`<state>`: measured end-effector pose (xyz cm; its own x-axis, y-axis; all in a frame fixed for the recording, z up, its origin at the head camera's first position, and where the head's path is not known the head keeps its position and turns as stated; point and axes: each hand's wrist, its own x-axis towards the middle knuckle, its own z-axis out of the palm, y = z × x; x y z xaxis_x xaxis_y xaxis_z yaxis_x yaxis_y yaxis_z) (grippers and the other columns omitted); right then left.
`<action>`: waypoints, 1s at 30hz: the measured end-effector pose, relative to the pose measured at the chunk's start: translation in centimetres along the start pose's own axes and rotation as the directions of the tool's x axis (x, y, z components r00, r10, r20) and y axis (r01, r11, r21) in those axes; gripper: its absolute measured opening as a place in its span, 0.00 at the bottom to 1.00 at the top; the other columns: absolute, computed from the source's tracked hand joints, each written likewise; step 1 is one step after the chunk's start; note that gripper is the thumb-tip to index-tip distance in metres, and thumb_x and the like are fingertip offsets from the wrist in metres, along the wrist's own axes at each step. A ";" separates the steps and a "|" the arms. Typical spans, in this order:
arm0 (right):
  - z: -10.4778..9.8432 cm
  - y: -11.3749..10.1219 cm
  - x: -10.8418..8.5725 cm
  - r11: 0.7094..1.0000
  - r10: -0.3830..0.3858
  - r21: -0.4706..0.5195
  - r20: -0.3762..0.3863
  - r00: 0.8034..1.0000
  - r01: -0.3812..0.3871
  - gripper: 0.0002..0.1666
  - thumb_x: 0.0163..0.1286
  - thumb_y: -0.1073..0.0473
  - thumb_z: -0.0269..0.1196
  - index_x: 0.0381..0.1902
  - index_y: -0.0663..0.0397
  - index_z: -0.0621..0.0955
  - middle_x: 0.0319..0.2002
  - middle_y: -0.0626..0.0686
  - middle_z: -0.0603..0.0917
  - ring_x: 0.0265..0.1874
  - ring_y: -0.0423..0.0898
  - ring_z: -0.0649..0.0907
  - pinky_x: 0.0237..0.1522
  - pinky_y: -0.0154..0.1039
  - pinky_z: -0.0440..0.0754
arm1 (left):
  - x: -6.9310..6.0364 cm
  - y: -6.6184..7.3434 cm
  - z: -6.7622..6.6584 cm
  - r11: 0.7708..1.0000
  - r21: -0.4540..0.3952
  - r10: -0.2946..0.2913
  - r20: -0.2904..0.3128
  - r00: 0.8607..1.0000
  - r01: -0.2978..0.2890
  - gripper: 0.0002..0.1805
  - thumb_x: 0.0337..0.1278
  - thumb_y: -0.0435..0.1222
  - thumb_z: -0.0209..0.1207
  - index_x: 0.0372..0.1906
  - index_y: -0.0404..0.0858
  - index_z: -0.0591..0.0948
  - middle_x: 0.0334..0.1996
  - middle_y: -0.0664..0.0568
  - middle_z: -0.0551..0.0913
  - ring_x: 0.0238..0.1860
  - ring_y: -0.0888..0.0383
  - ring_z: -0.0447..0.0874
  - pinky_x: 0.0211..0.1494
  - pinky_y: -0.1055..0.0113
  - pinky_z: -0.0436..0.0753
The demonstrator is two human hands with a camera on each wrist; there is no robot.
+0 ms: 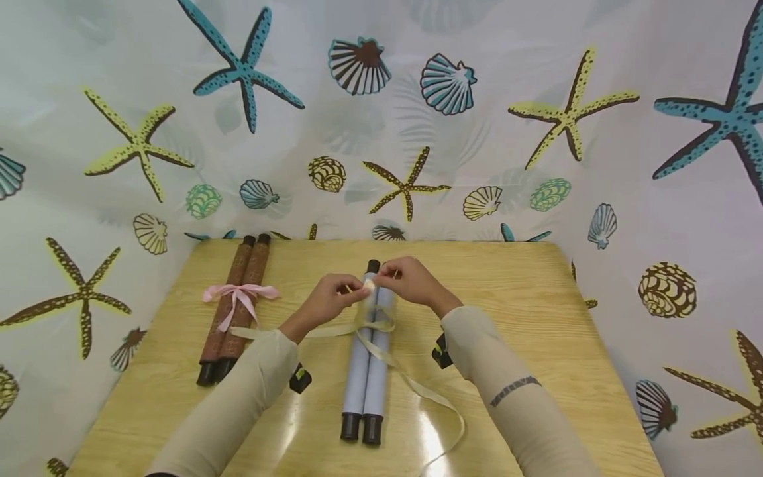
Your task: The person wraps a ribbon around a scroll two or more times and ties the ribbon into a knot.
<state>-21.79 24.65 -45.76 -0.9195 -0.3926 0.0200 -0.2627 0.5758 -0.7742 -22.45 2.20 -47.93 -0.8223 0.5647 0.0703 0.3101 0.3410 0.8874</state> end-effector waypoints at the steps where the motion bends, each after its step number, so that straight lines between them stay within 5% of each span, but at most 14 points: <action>1: 0.3 0.4 0.2 1.000 0.013 -0.017 -0.006 1.000 -0.013 0.11 0.75 0.56 0.60 0.36 0.55 0.85 0.35 0.59 0.85 0.25 0.42 0.74 0.33 0.38 0.74 | -0.1 0.0 -0.2 1.000 -0.018 -0.006 -0.003 1.000 0.006 0.11 0.68 0.40 0.61 0.39 0.36 0.87 0.37 0.46 0.87 0.27 0.61 0.76 0.36 0.68 0.77; 4: 1.7 2.2 0.6 0.988 0.085 -0.131 -0.008 0.996 -0.085 0.11 0.75 0.57 0.58 0.38 0.57 0.85 0.34 0.58 0.85 0.26 0.43 0.75 0.31 0.37 0.73 | -0.5 0.0 -0.5 0.998 -0.060 -0.023 -0.012 1.000 0.022 0.12 0.68 0.39 0.61 0.40 0.34 0.87 0.38 0.44 0.87 0.27 0.60 0.75 0.35 0.68 0.77; 7: 3.6 4.5 0.8 0.945 0.172 -0.280 -0.023 0.985 -0.172 0.08 0.72 0.58 0.60 0.41 0.54 0.85 0.35 0.54 0.86 0.27 0.44 0.78 0.30 0.39 0.75 | -0.8 0.0 -0.4 0.996 -0.079 -0.032 -0.012 0.999 0.030 0.11 0.68 0.39 0.61 0.39 0.35 0.87 0.38 0.43 0.86 0.28 0.60 0.75 0.35 0.68 0.76; 10: 4.9 6.0 1.0 0.914 0.223 -0.344 -0.024 0.974 -0.218 0.05 0.69 0.57 0.64 0.39 0.51 0.85 0.35 0.51 0.86 0.29 0.44 0.80 0.31 0.41 0.78 | -1.0 0.0 -0.4 0.996 -0.084 -0.028 -0.002 1.000 0.027 0.11 0.68 0.38 0.61 0.40 0.34 0.87 0.39 0.42 0.86 0.30 0.50 0.79 0.36 0.68 0.76; 14: 5.4 6.2 1.5 0.930 0.209 -0.314 0.030 0.978 -0.189 0.06 0.67 0.55 0.68 0.39 0.51 0.85 0.34 0.51 0.86 0.30 0.43 0.82 0.34 0.42 0.80 | -1.1 0.1 -0.8 0.997 -0.071 -0.025 -0.002 1.000 0.025 0.11 0.68 0.39 0.60 0.41 0.34 0.87 0.39 0.42 0.86 0.36 0.40 0.80 0.37 0.68 0.78; 22: 5.3 6.4 1.9 0.980 0.096 -0.189 0.231 0.968 -0.052 0.06 0.68 0.57 0.67 0.36 0.52 0.88 0.29 0.50 0.88 0.25 0.37 0.80 0.32 0.35 0.79 | -1.3 -0.3 -1.1 0.997 -0.044 -0.057 -0.024 0.998 0.056 0.10 0.67 0.40 0.61 0.38 0.37 0.88 0.37 0.45 0.87 0.30 0.54 0.79 0.35 0.69 0.77; 30: 5.6 4.8 1.6 1.000 -0.005 -0.005 0.432 0.902 0.008 0.11 0.67 0.56 0.68 0.38 0.58 0.90 0.30 0.53 0.90 0.23 0.34 0.78 0.31 0.30 0.77 | -1.4 -0.8 -1.0 0.995 -0.051 -0.084 -0.035 0.996 0.082 0.10 0.67 0.40 0.62 0.38 0.38 0.88 0.37 0.45 0.87 0.27 0.61 0.75 0.33 0.69 0.76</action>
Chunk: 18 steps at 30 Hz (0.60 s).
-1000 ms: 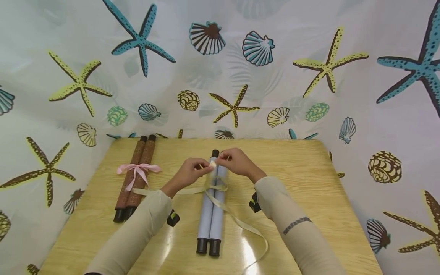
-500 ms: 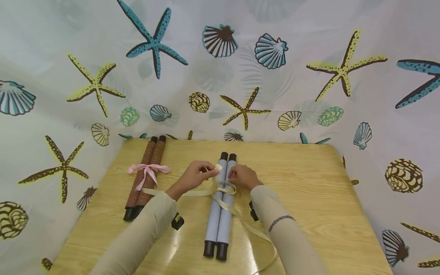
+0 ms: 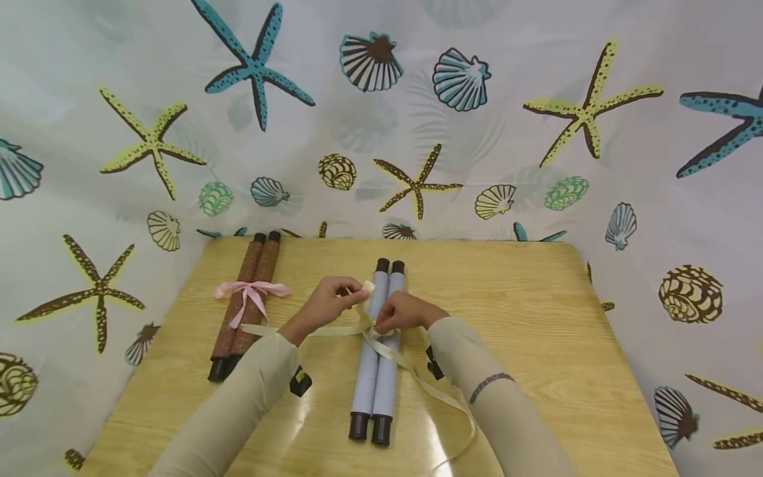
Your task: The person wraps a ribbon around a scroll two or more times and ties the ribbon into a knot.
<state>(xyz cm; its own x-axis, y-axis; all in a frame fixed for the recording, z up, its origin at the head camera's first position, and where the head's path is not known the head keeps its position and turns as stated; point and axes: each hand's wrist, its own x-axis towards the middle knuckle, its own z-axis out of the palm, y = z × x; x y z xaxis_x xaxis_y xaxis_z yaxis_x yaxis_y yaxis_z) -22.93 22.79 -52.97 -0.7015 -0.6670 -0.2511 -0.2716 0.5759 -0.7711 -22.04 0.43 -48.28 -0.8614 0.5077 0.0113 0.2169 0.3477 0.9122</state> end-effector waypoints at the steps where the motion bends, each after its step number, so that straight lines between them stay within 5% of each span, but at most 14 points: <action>1: 0.0 -0.2 0.0 1.000 -0.001 0.012 0.014 1.000 0.001 0.11 0.67 0.56 0.68 0.39 0.58 0.90 0.30 0.53 0.90 0.24 0.33 0.78 0.31 0.30 0.77 | 0.0 0.0 0.0 1.000 0.000 0.001 0.001 1.000 -0.001 0.10 0.67 0.40 0.62 0.38 0.38 0.88 0.37 0.45 0.87 0.26 0.62 0.74 0.33 0.69 0.76; 8: 0.4 -0.6 -0.1 0.999 -0.031 0.019 0.046 0.998 0.030 0.08 0.68 0.63 0.66 0.35 0.63 0.89 0.26 0.58 0.88 0.20 0.33 0.74 0.31 0.30 0.75 | 0.1 -0.3 -0.1 1.000 -0.007 0.006 0.002 1.000 -0.006 0.11 0.67 0.41 0.62 0.37 0.37 0.87 0.36 0.46 0.86 0.25 0.60 0.73 0.30 0.69 0.74; 13: 0.8 -0.6 0.1 0.999 -0.036 0.018 0.074 0.997 0.035 0.08 0.67 0.62 0.67 0.36 0.62 0.90 0.31 0.56 0.91 0.23 0.31 0.77 0.33 0.27 0.77 | 0.1 -0.4 -0.2 1.000 -0.006 0.000 0.006 1.000 0.000 0.12 0.68 0.40 0.61 0.39 0.35 0.87 0.36 0.45 0.86 0.27 0.49 0.76 0.30 0.68 0.74; 18: 1.1 -0.8 0.2 0.998 -0.054 -0.007 0.086 0.995 0.055 0.13 0.68 0.65 0.63 0.23 0.63 0.85 0.16 0.45 0.77 0.16 0.34 0.66 0.27 0.29 0.67 | 0.1 -0.4 -0.2 1.000 -0.008 0.005 0.002 1.000 -0.005 0.11 0.67 0.40 0.62 0.38 0.36 0.87 0.37 0.44 0.87 0.27 0.48 0.75 0.30 0.68 0.74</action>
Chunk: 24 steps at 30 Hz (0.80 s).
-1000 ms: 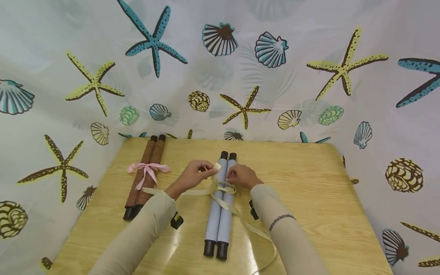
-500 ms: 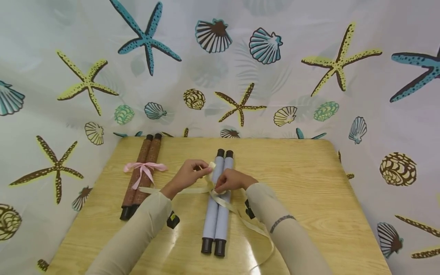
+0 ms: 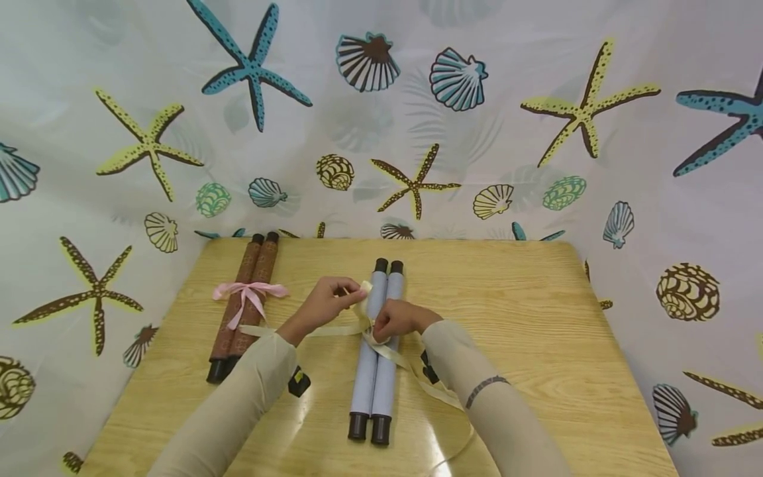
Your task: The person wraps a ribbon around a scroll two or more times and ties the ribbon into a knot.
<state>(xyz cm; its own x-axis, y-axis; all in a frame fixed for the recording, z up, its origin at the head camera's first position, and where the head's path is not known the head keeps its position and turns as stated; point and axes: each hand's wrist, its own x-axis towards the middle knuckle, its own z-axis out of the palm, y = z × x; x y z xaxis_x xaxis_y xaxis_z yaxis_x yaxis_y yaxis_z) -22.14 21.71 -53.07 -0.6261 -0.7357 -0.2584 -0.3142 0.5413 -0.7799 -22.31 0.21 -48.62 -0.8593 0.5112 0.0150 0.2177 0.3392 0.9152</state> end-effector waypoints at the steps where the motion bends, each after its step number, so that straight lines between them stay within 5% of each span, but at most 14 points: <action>1: 0.0 0.0 0.0 1.000 -0.004 -0.007 0.000 1.000 0.004 0.15 0.68 0.66 0.62 0.20 0.62 0.82 0.15 0.43 0.73 0.16 0.34 0.64 0.26 0.29 0.65 | 0.0 0.0 0.0 1.000 0.001 0.000 -0.003 1.000 0.000 0.11 0.67 0.40 0.62 0.38 0.37 0.88 0.37 0.44 0.87 0.26 0.51 0.75 0.31 0.68 0.74; 7: -0.1 -0.2 -0.3 0.998 -0.010 -0.067 -0.044 0.999 0.007 0.20 0.64 0.70 0.59 0.13 0.52 0.71 0.13 0.40 0.62 0.15 0.34 0.57 0.25 0.30 0.59 | -0.1 0.0 -0.2 1.000 0.003 -0.011 -0.021 1.000 0.011 0.10 0.67 0.40 0.62 0.37 0.38 0.87 0.37 0.45 0.86 0.24 0.61 0.73 0.31 0.68 0.75; 14: -0.7 0.2 -1.9 0.998 -0.014 -0.066 -0.196 0.981 0.001 0.24 0.64 0.68 0.59 0.12 0.49 0.65 0.13 0.41 0.58 0.16 0.36 0.55 0.27 0.31 0.59 | -0.6 -0.8 -1.2 1.000 0.013 -0.018 -0.036 0.999 0.018 0.11 0.68 0.40 0.61 0.38 0.36 0.87 0.37 0.44 0.86 0.25 0.58 0.75 0.32 0.66 0.77; 21: -1.1 1.2 -3.6 0.998 0.036 -0.037 -0.334 0.942 -0.051 0.18 0.66 0.65 0.60 0.15 0.52 0.75 0.16 0.42 0.68 0.18 0.35 0.61 0.30 0.33 0.65 | -1.3 -1.8 -2.4 0.999 0.001 -0.048 -0.067 0.997 0.048 0.10 0.69 0.39 0.60 0.37 0.37 0.85 0.37 0.42 0.85 0.29 0.50 0.77 0.38 0.59 0.79; 24: -1.4 1.0 -4.3 0.997 0.068 -0.015 -0.375 0.925 -0.079 0.15 0.67 0.64 0.61 0.20 0.56 0.82 0.20 0.47 0.77 0.19 0.36 0.65 0.32 0.34 0.68 | -1.6 -2.0 -2.7 0.999 0.004 -0.036 -0.071 0.997 0.037 0.12 0.70 0.39 0.59 0.37 0.34 0.85 0.35 0.42 0.84 0.27 0.54 0.75 0.37 0.61 0.78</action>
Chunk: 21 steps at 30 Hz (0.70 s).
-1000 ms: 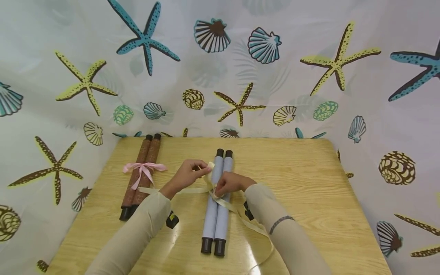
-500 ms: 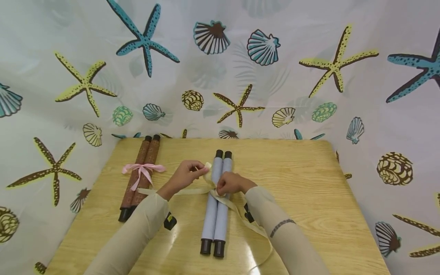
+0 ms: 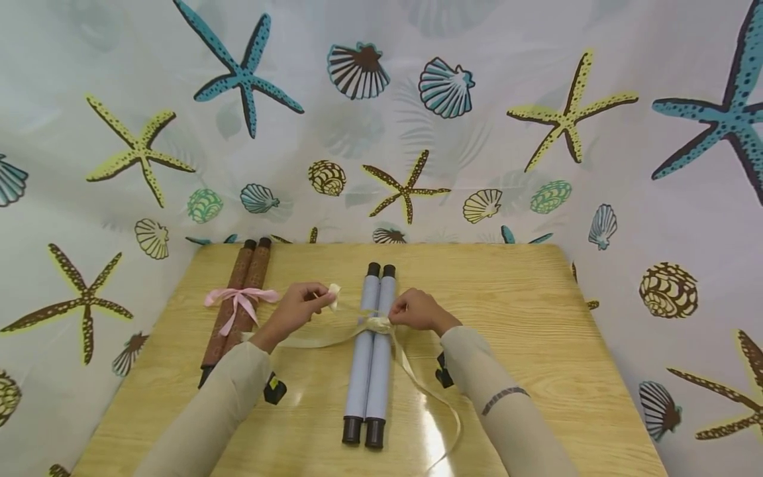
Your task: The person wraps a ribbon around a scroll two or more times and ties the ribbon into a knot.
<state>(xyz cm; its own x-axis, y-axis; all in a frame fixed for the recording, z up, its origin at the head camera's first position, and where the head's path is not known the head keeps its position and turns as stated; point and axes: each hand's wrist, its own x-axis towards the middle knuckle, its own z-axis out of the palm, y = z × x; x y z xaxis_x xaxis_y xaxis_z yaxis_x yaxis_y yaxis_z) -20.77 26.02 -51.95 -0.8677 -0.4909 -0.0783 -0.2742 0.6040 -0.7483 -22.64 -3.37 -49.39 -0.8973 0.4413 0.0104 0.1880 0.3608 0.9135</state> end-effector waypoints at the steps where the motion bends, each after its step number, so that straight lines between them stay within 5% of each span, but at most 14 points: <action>1: -0.1 0.0 -0.1 1.000 0.007 -0.004 -0.014 1.000 -0.007 0.13 0.68 0.63 0.61 0.22 0.57 0.84 0.22 0.49 0.80 0.20 0.37 0.67 0.32 0.34 0.70 | -0.1 -0.1 -0.1 1.000 0.001 0.001 -0.002 1.000 -0.001 0.12 0.70 0.39 0.59 0.37 0.34 0.85 0.34 0.43 0.83 0.26 0.56 0.74 0.36 0.61 0.78; 6: -0.3 0.2 -0.7 0.999 0.047 -0.013 -0.073 0.996 -0.048 0.10 0.69 0.62 0.62 0.29 0.59 0.87 0.30 0.53 0.86 0.24 0.38 0.72 0.36 0.35 0.74 | -0.4 -0.7 -0.7 1.000 0.003 -0.012 -0.008 1.000 0.012 0.12 0.69 0.41 0.60 0.36 0.36 0.85 0.32 0.46 0.82 0.25 0.58 0.72 0.34 0.64 0.76; 15: -0.5 0.7 -1.5 0.997 0.074 0.018 -0.078 0.994 -0.072 0.18 0.69 0.63 0.62 0.17 0.58 0.76 0.16 0.43 0.67 0.17 0.36 0.61 0.32 0.35 0.68 | -1.0 -1.3 -1.7 0.997 0.052 -0.063 -0.033 0.997 0.065 0.11 0.70 0.40 0.59 0.37 0.35 0.84 0.29 0.51 0.79 0.25 0.58 0.71 0.32 0.65 0.74; 21: -0.8 1.1 -1.9 0.996 0.084 0.020 -0.085 0.993 -0.082 0.14 0.69 0.62 0.62 0.23 0.63 0.81 0.20 0.43 0.75 0.17 0.36 0.63 0.34 0.36 0.70 | -1.1 -1.7 -2.1 0.994 0.079 -0.074 -0.042 0.996 0.078 0.11 0.70 0.40 0.59 0.38 0.36 0.84 0.30 0.49 0.81 0.27 0.53 0.74 0.32 0.65 0.75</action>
<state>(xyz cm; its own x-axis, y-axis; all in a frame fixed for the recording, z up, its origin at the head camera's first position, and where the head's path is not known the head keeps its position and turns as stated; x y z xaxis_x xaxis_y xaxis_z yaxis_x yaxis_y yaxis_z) -19.75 28.11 -52.07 -0.9196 -0.3837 -0.0845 -0.1935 0.6294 -0.7526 -22.82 -6.23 -50.09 -0.9247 0.3786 -0.0407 0.1489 0.4579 0.8765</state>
